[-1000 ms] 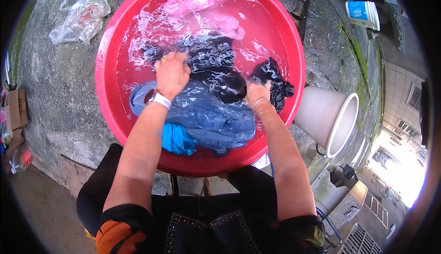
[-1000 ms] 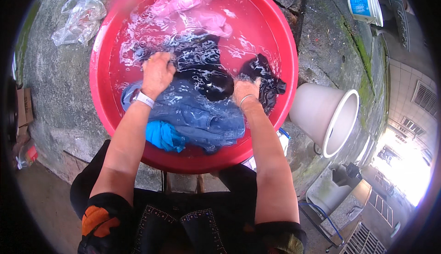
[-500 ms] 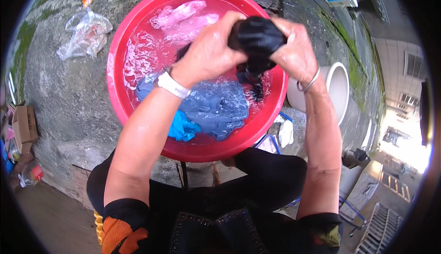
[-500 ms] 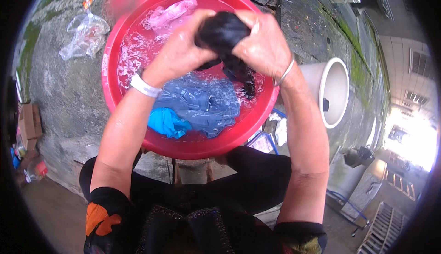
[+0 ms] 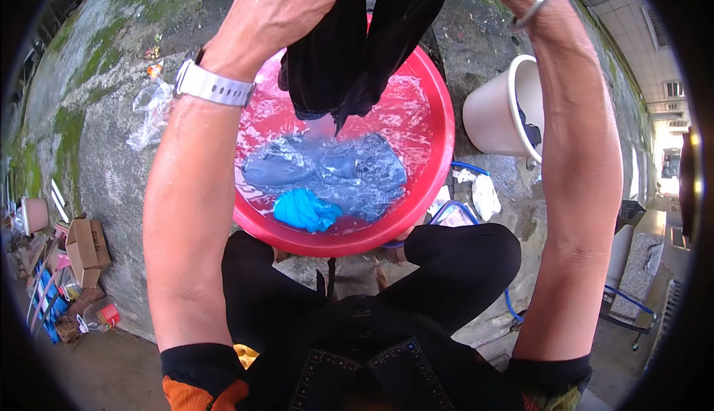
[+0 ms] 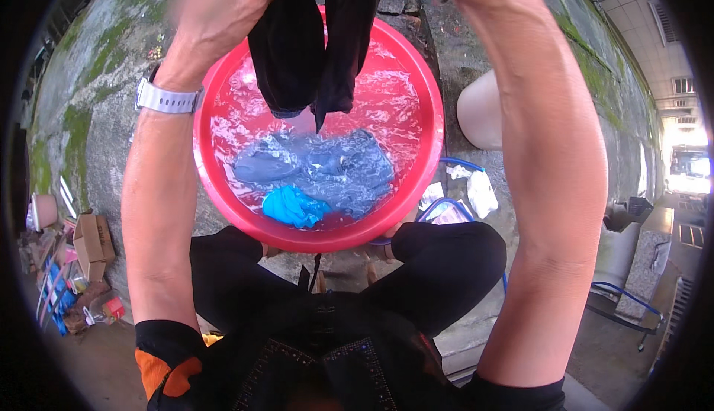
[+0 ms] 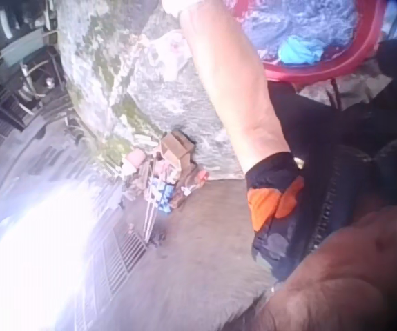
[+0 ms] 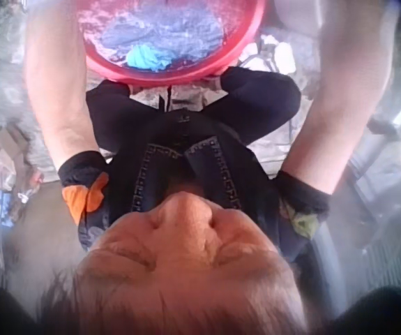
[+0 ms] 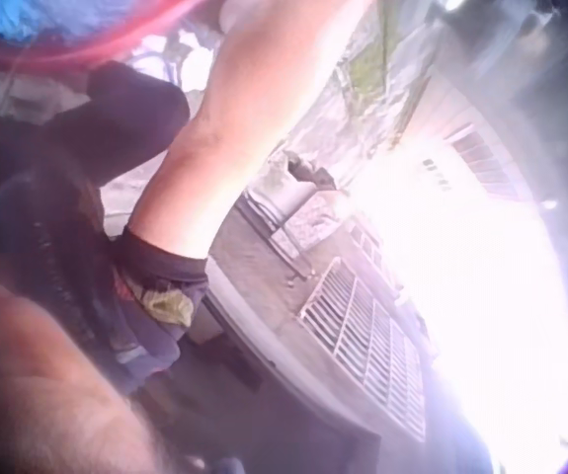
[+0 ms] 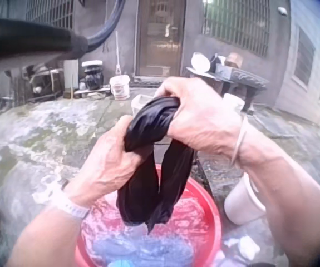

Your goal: The person washes a black garment and a pair of blue jeans by hand in a red basin filled with soapy water, scrubbing, wringing out the items, and placing them into a white bucket.

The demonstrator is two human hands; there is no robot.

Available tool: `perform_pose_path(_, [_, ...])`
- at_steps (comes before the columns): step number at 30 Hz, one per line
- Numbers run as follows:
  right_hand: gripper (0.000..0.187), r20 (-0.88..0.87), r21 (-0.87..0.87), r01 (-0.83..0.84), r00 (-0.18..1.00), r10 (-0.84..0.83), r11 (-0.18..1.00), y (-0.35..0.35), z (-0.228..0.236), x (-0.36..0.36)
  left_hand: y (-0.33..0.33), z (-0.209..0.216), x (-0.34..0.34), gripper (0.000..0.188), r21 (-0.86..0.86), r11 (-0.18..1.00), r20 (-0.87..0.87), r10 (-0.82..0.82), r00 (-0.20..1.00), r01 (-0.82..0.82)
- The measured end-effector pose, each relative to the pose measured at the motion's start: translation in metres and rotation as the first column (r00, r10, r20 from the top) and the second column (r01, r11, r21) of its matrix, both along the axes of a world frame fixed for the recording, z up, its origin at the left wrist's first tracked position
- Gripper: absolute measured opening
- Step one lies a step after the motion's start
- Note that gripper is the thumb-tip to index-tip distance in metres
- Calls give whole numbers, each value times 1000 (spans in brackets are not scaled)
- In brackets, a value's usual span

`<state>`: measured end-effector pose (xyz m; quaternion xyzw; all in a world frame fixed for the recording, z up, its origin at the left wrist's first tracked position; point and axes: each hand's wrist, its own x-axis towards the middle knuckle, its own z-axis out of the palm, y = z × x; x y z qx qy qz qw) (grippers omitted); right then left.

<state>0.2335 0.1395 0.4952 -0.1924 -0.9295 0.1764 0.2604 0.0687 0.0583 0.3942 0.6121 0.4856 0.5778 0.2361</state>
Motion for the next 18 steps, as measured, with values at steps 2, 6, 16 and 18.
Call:
perform_pose_path(2, [22,-85,111,-32,995,42,993,17,-30,-19,-24,6,-6,36,-17,988,-237,147,960,-155])
perform_pose_path(6, [23,-180,132,106,980,-82,985,33,-122,-16,-61,-51,-34,48,-75,963,-657,147,740,-258])
perform_pose_path(16, [53,274,-155,430,884,-379,890,-14,-431,57,-151,-100,-44,46,-745,654,-537,-474,698,-128])
perform_pose_path(18, [61,597,-63,455,731,-332,888,-35,-474,69,-148,-104,-47,48,-789,595,-501,-481,720,-151])
